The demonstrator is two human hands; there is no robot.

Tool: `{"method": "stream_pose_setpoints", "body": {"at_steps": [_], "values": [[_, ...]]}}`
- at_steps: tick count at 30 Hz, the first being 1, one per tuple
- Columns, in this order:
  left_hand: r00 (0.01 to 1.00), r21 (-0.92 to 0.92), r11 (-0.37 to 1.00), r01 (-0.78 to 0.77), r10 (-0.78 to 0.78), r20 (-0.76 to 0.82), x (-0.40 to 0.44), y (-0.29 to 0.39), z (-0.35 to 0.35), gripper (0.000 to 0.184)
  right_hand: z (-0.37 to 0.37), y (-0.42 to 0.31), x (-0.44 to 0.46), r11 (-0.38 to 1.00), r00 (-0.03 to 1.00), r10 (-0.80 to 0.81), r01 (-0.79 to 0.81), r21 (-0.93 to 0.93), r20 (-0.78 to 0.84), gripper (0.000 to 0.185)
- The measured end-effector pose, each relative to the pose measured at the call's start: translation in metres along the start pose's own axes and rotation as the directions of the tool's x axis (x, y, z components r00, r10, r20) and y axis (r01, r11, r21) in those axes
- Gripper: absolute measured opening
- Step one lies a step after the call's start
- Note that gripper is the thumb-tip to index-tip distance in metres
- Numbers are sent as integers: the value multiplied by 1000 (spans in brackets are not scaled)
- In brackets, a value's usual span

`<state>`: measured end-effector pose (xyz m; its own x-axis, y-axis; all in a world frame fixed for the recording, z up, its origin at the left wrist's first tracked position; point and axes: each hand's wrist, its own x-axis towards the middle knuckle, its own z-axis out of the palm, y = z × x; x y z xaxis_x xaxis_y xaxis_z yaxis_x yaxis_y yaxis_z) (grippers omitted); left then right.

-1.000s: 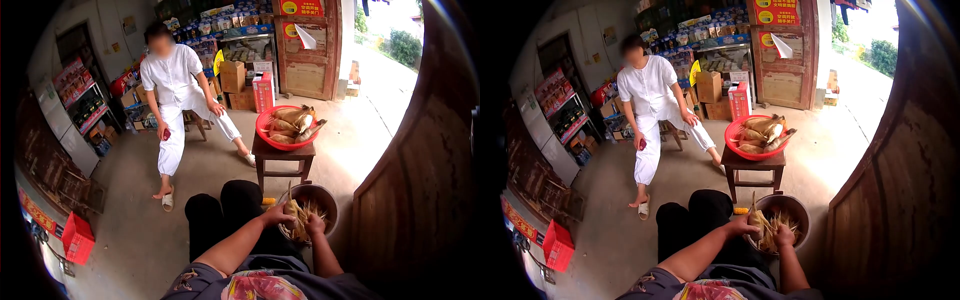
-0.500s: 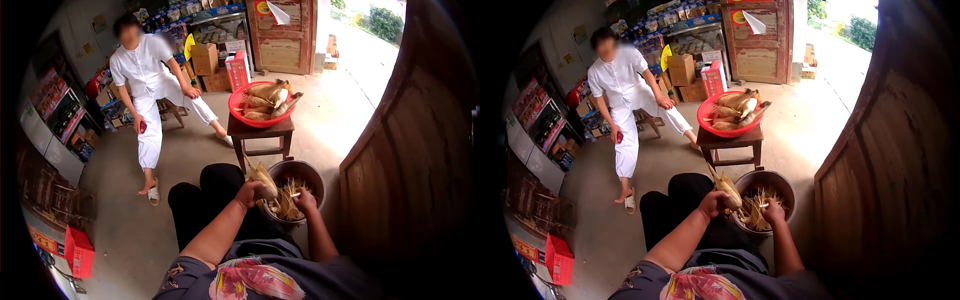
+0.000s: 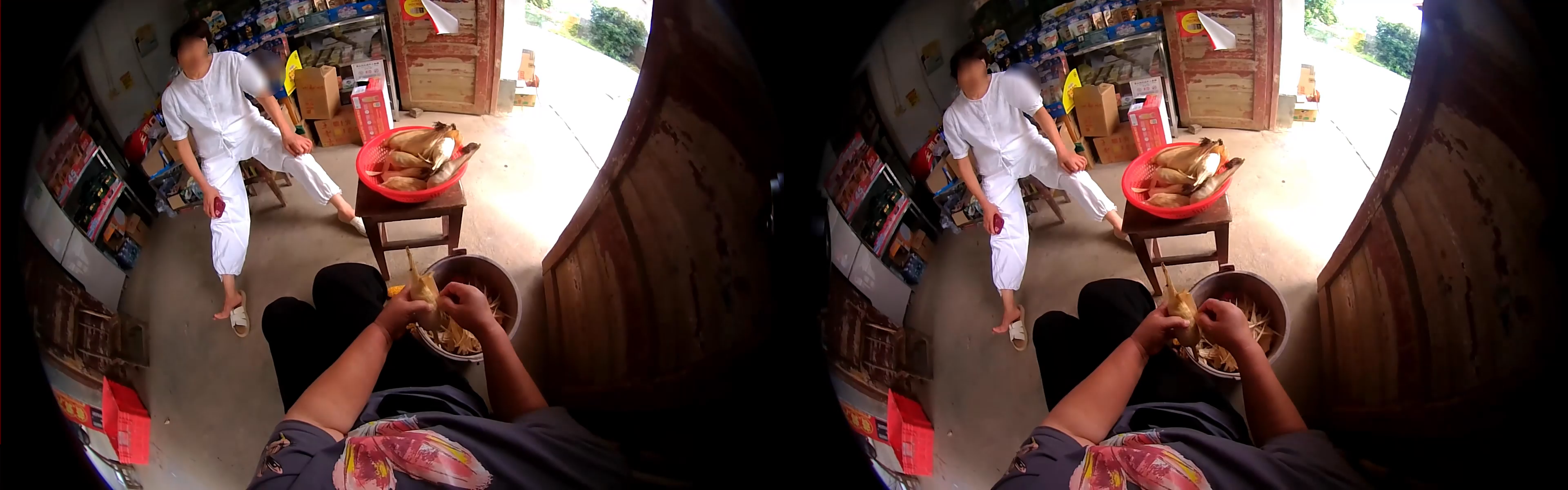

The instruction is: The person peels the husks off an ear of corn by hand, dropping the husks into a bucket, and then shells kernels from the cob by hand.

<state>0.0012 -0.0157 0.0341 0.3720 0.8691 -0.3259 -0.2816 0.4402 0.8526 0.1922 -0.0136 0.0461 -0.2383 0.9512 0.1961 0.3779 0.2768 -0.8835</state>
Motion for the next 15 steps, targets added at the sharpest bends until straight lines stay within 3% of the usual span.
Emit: {"method": "stream_pose_setpoints", "body": {"at_steps": [5, 9, 12, 15], "values": [[991, 245, 966, -84, 56, 119, -4, 4, 10, 53, 1, 5, -4, 995, 998, 40, -34, -96, 56, 11], [986, 287, 952, -110, 68, 152, 7, -11, 5, 57, 9, 14, -7, 989, 993, 108, -113, -99, -54, 13], [979, 386, 906, -172, 115, 168, 13, -20, 1, 57, 29, 58, -5, 968, 971, 234, -228, 106, -46, 11], [976, 473, 857, -203, 134, 174, 23, -28, -5, 52, 32, 49, -6, 922, 955, 298, -289, 259, 4, 11]]}}
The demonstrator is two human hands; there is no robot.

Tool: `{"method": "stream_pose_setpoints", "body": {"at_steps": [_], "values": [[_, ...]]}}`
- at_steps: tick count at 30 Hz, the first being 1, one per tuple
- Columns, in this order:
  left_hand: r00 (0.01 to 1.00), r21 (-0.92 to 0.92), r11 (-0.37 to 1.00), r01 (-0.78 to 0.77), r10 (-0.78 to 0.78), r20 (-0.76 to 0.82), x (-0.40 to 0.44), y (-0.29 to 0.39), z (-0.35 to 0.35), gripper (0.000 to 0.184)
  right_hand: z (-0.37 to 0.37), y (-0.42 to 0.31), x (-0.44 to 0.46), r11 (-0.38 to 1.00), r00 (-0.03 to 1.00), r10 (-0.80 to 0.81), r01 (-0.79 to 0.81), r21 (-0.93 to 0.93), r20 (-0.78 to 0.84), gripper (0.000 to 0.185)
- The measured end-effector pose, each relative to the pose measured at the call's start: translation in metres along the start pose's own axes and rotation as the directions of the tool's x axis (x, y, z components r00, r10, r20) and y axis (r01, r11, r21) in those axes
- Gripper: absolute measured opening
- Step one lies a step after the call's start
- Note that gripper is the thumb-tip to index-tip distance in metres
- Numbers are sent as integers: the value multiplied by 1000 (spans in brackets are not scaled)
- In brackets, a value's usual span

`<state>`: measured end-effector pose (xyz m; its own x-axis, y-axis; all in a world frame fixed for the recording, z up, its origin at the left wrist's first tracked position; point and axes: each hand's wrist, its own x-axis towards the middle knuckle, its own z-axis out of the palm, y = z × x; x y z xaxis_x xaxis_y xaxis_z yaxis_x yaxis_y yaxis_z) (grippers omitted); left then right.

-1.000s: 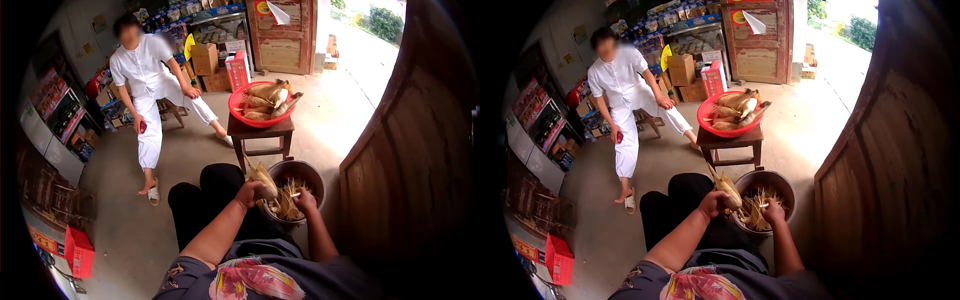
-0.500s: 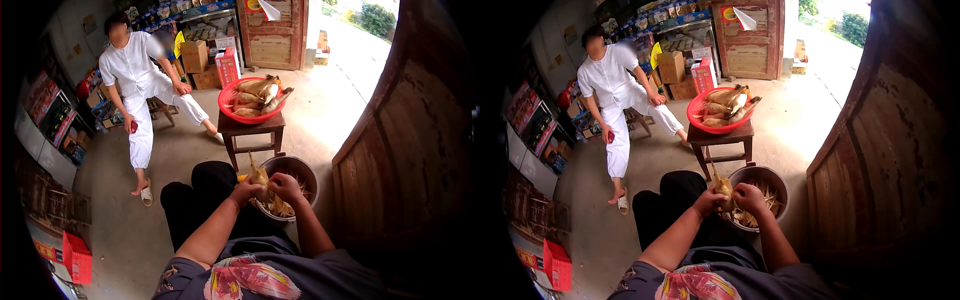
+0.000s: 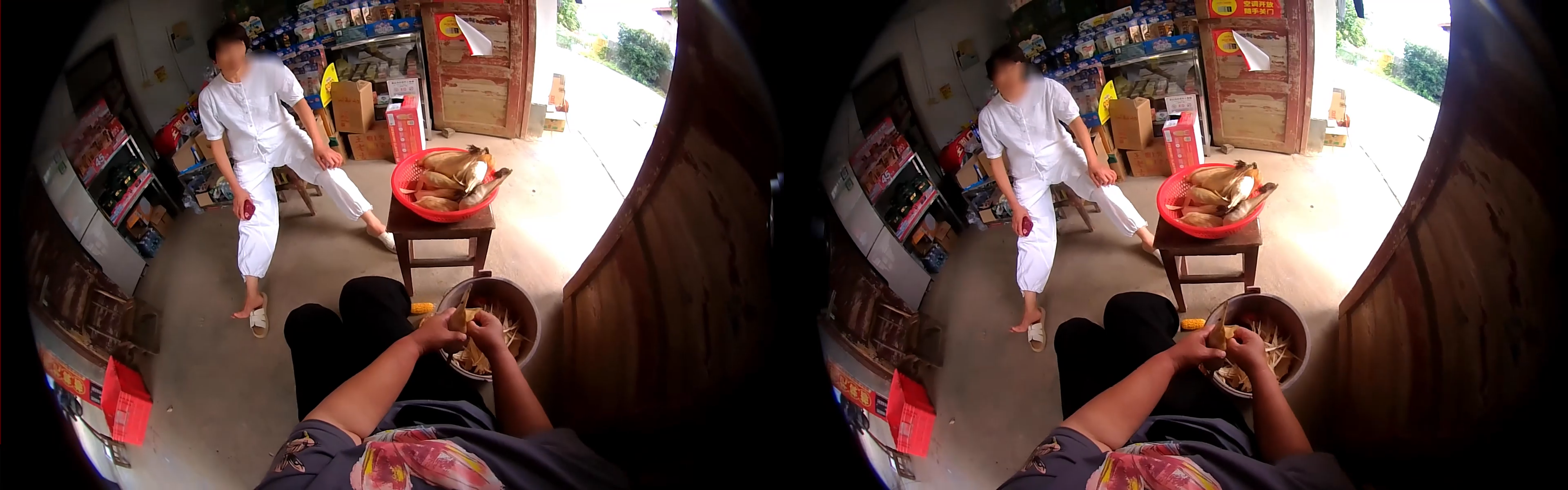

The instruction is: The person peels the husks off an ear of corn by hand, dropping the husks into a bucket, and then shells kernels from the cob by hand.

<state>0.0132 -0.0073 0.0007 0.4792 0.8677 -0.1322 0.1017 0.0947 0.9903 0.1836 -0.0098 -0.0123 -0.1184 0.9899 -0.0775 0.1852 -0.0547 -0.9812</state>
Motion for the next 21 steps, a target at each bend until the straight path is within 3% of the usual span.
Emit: {"method": "stream_pose_setpoints", "body": {"at_steps": [4, 5, 6, 8, 10, 11, 12, 14, 15, 18, 20, 21], "values": [[1000, -12, 1000, 2, -2, -24, -1, 7, 1, 50, 7, 35, 17, 998, 999, -33, 34, 51, -21, 10], [999, -80, 996, 33, -33, -1, -1, 9, 2, 49, 5, 40, 17, 995, 997, -42, 36, -91, -65, 9], [998, -148, 987, 65, -61, 26, -5, 16, 4, 48, 4, 43, 17, 995, 997, -47, 42, -91, -62, 9], [995, -208, 973, 99, -90, 53, -15, 32, 8, 49, -6, 59, 10, 808, 967, -95, -63, -586, -236, 14], [995, -167, 981, -96, 89, -50, -18, 27, 9, 52, -17, 73, -1, 813, 951, -26, -159, -560, -307, 20], [994, -69, 996, -58, 52, -92, -12, 12, 3, 52, -21, 83, -4, 799, 951, -47, -147, -583, -305, 20], [995, -257, 966, 29, -54, -90, -17, 26, 5, 52, -25, 82, -11, 800, 949, 14, -200, -565, -316, 19], [964, -215, 977, 17, -72, -254, -12, 20, -1, 50, -34, 85, -17, 781, 956, 9, -190, -595, -293, 19], [958, -321, 945, 67, -150, -243, -8, 18, -5, 48, -39, 89, -18, 779, 956, 5, -188, -599, -294, 19], [935, -380, 923, 62, -187, -302, -8, 14, -7, 45, -43, 84, -15, 734, 968, -39, -142, -664, -249, 22], [939, -348, 933, 88, -195, -283, -10, 16, -5, 44, -42, 52, -12, 829, 954, -185, 23, -559, -237, 20], [956, -323, 943, 77, -162, -244, -10, 18, -2, 44, -42, 42, -7, 885, 978, -121, 30, -465, -167, 16]]}}
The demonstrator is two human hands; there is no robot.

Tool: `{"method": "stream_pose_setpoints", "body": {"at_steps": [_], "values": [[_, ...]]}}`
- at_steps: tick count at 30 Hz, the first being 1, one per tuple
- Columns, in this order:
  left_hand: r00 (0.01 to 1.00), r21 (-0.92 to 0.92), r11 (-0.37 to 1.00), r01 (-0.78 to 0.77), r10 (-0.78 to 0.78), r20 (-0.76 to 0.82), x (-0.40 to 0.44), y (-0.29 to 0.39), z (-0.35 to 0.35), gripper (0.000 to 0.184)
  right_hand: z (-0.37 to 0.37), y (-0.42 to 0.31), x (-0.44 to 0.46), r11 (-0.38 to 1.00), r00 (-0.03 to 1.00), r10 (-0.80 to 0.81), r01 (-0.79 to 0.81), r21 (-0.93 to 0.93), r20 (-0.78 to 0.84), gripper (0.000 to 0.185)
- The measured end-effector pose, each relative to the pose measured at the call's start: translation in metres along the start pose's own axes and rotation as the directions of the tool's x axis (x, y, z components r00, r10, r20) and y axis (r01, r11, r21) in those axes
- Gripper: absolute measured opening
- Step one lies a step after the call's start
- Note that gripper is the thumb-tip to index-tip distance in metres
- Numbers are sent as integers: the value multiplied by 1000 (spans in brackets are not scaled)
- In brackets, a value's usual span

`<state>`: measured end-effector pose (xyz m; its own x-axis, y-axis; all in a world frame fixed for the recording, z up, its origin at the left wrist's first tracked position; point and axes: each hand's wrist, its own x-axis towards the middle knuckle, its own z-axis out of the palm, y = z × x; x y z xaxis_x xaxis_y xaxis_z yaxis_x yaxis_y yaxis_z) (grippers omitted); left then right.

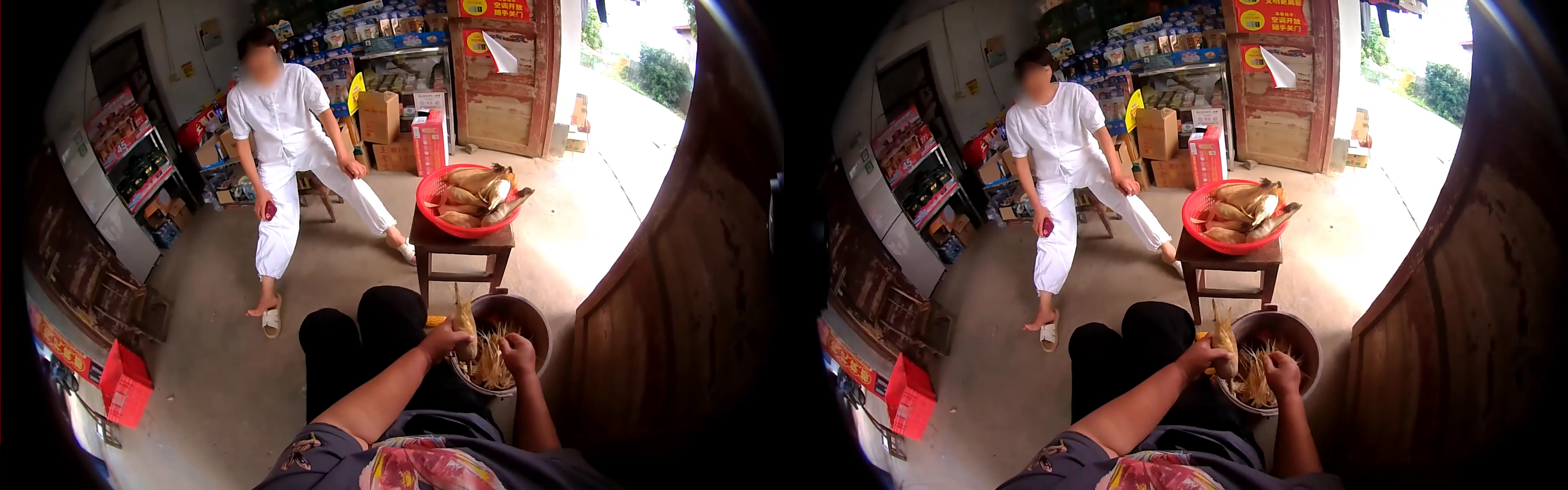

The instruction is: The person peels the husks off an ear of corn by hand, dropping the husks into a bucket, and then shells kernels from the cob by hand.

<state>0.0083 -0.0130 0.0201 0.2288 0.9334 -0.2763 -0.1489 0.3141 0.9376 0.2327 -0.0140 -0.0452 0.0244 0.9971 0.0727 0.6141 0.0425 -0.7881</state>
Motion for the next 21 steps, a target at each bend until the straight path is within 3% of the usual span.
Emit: {"method": "stream_pose_setpoints", "body": {"at_steps": [1, 2, 3, 4, 7, 11, 13, 17, 19, 21], "values": [[998, 23, 1000, -19, 18, 54, -1, 1, 2, 43, -4, -17, 2, 1000, 1000, 6, -6, 4, -1, 16], [995, 64, 998, -7, 1, 101, 2, -1, -1, 53, -9, -39, 1, 942, 988, 7, -59, 330, 157, 16], [994, 69, 998, -9, 2, 107, 2, 0, 0, 53, -13, -57, 1, 781, 953, -49, -150, 606, 299, 15], [991, 91, 995, -27, 15, 131, 2, 1, 1, 55, -15, -66, 0, 783, 928, -137, -112, 611, 346, 16], [986, 60, 997, -55, 45, 158, 0, 3, 2, 58, -8, -64, 2, 923, 935, -203, 83, 377, 291, 10], [988, 83, 997, -9, -4, 156, 2, -2, -2, 51, -10, -73, -6, 948, 961, -175, 106, 302, 214, 9], [984, 89, 996, 12, -28, 175, 5, -5, -3, 49, -13, -76, -9, 950, 959, -245, 207, 234, 144, 10], [977, 141, 990, -28, -2, 213, 2, -4, 1, 49, -16, -72, -4, 945, 949, -271, 230, 232, 162, 10], [972, 121, 991, -49, 19, 235, 3, -5, 0, 52, -22, -79, -6, 960, 948, -172, 101, 262, 266, 9], [962, 305, 944, -126, 42, 270, 6, -12, -3, 59, -18, -70, -4, 962, 941, -165, 87, 258, 297, 8]]}}
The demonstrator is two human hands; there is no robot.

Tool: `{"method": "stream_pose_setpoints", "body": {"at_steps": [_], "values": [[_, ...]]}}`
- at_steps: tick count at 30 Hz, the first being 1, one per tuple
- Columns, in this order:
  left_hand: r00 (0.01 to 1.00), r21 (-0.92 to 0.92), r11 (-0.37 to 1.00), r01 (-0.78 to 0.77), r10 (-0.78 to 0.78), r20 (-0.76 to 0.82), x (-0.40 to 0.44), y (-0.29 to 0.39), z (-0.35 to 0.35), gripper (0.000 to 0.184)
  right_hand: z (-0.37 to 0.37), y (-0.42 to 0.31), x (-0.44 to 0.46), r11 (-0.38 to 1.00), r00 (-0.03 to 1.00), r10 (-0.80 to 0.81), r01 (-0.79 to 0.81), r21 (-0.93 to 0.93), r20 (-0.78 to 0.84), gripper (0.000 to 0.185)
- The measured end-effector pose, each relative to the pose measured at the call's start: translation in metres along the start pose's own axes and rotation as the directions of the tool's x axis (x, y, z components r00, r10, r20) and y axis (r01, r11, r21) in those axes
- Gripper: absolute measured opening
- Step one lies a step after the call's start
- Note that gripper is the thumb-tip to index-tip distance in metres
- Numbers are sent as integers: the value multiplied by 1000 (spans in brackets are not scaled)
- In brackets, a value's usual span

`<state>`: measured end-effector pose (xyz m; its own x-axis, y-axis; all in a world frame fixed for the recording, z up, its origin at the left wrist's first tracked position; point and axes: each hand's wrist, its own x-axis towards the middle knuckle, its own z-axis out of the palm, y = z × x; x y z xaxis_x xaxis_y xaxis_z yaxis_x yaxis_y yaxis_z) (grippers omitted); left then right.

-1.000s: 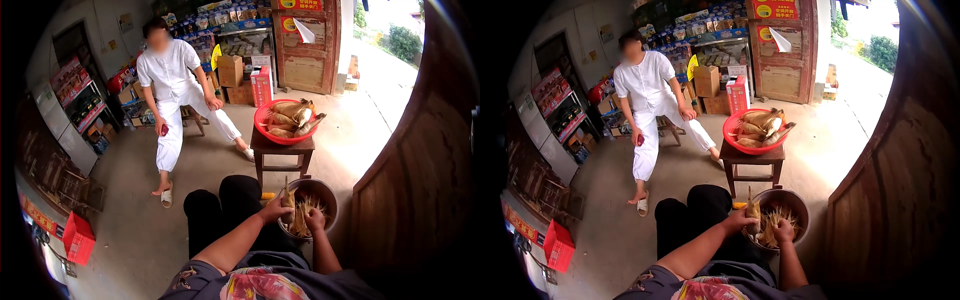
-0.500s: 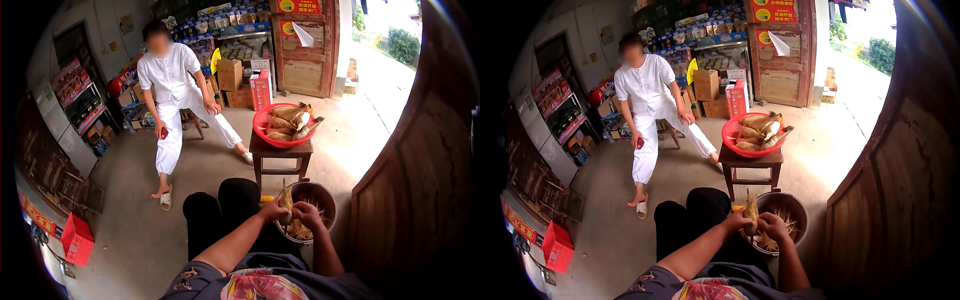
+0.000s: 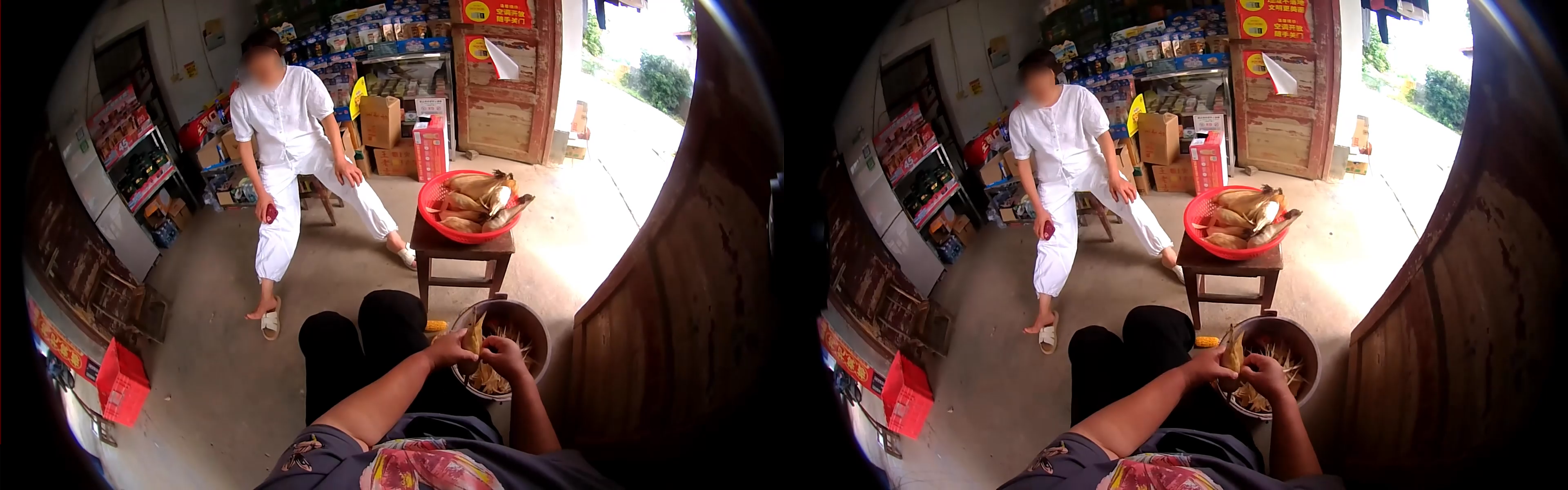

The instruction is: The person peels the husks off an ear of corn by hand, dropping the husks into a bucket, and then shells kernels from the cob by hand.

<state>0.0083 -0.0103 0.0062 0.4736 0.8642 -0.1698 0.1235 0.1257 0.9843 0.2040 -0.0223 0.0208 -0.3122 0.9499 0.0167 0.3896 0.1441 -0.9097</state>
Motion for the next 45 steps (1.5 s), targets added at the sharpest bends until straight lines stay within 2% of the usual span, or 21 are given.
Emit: {"method": "stream_pose_setpoints", "body": {"at_steps": [2, 7, 14, 15, 17, 19, 20, 22, 24, 25, 26, 27, 30, 32, 34, 36, 38, 39, 41, 42, 45], "values": [[1000, 30, 1000, -5, 5, 16, 1, -3, 1, 61, 4, 11, 1, 1000, 1000, 14, -14, 1, 25, 7], [999, 51, 998, -32, 31, 24, 0, -4, 4, 64, 26, 39, 4, 916, 992, 116, -84, 392, -58, 5], [999, 95, 994, -47, 47, 3, -5, 10, 8, 57, 42, 57, 11, 877, 969, 186, -90, 473, -162, 8], [998, 79, 994, -69, 68, 10, -7, 13, 9, 55, 42, 59, 13, 918, 933, 266, -167, 361, -244, 8], [995, 76, 992, -98, 100, -19, -5, 6, 10, 50, 42, 79, 13, 897, 930, 287, -177, 406, -229, 9], [991, 73, 990, -122, 126, -51, -7, 10, 7, 46, 38, 91, 9, 954, 938, 219, -149, 260, -267, 10], [994, -17, 998, -62, 61, -91, -6, 12, 6, 43, 38, 97, 4, 953, 939, 224, -155, 259, -263, 10], [992, -111, 994, -12, -2, -124, -4, 10, 7, 40, 24, 68, -7, 968, 917, 133, -203, -151, -377, 15], [963, -183, 979, -93, 42, -267, 2, 0, 2, 37, 23, 86, -9, 946, 912, 161, -252, -205, -378, 16], [959, -305, 949, -79, -11, -282, -4, 14, 4, 38, 23, 101, -11, 889, 905, 173, -313, -333, -389, 16], [959, -301, 950, -82, -7, -284, -6, 17, 3, 38, 22, 114, -11, 814, 898, 179, -365, -453, -402, 16], [961, -346, 937, -45, -54, -270, -6, 20, 0, 39, 17, 113, -12, 745, 871, 346, -482, -461, -350, 18], [961, -408, 912, 49, -154, -229, -11, 18, 1, 40, 10, 116, -19, 672, 901, 395, -415, -613, -176, 20], [963, -413, 908, 75, -173, -206, -6, 22, 3, 41, 8, 117, -20, 672, 905, 391, -405, -620, -168, 19], [967, -316, 944, 95, -162, -194, -7, 24, 3, 43, 9, 101, -20, 806, 936, 28, -229, -545, -351, 19], [973, -304, 949, 84, -145, -182, -5, 18, 2, 46, 1, 64, -12, 868, 945, 71, -216, -446, -320, 23], [989, -311, 950, 41, -82, -120, -5, 17, 4, 47, -4, 33, -3, 996, 991, 86, -82, 40, -102, 20], [990, -310, 950, 43, -82, -115, -5, 16, 5, 47, -3, 20, -2, 996, 991, 88, -84, 41, -106, 20], [999, -184, 982, 31, -37, -29, -1, 11, 2, 49, -1, 1, 4, 916, 999, 26, -32, 401, 21, 16], [999, -183, 983, 26, -32, -31, 0, 8, 1, 49, 2, 2, 7, 917, 1000, 21, -27, 399, 20, 16], [1000, -140, 990, 3, -7, -26, 3, -2, 0, 52, 6, 4, 9, 990, 1000, -16, 19, 142, -17, 9]]}}
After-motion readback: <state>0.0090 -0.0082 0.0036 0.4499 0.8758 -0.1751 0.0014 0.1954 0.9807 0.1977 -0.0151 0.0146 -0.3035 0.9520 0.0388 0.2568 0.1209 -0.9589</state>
